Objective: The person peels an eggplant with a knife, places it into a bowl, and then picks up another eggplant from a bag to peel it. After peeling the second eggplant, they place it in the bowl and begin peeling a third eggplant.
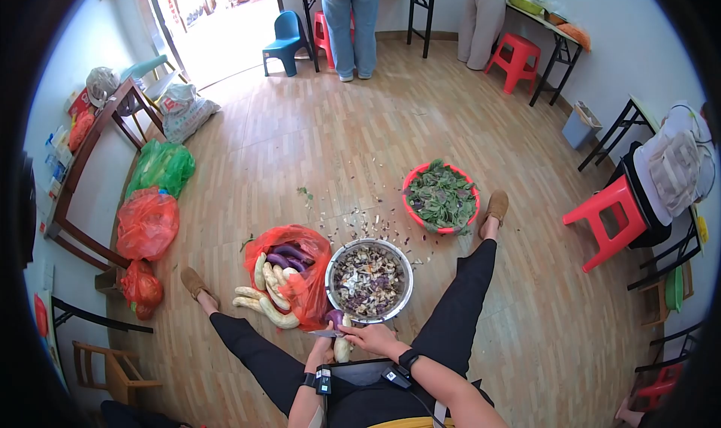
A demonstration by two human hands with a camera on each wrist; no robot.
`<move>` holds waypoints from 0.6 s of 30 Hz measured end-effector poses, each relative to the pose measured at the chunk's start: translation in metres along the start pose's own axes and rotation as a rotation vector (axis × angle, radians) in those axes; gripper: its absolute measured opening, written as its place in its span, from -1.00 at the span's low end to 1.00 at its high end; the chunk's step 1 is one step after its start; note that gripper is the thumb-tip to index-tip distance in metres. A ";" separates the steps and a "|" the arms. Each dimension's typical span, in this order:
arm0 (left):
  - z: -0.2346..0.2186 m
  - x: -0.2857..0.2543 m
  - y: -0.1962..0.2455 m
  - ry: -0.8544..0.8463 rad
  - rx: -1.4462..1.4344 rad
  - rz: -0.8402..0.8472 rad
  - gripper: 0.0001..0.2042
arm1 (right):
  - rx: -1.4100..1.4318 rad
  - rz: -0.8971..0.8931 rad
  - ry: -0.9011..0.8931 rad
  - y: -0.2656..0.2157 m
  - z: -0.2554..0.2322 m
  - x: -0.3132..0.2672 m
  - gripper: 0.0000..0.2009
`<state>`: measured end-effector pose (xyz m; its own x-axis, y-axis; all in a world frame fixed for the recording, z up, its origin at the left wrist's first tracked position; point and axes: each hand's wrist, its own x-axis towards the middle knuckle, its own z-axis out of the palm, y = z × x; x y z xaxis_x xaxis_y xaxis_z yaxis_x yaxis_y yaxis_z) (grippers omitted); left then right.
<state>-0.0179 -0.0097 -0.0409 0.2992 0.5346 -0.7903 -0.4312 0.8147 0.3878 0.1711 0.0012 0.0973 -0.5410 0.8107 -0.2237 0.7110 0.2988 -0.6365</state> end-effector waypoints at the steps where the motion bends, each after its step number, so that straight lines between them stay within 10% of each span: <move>1: 0.002 -0.001 0.000 0.000 0.000 0.000 -0.44 | 0.000 0.000 0.000 0.001 0.002 0.000 -0.63; 18: 0.002 0.002 -0.004 0.048 -0.104 -0.020 -0.59 | 0.095 0.076 -0.030 0.005 0.007 0.002 -0.61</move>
<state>-0.0138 -0.0111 -0.0434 0.2685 0.5051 -0.8202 -0.5125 0.7959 0.3223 0.1703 0.0007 0.0891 -0.5009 0.8136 -0.2953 0.7057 0.1864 -0.6836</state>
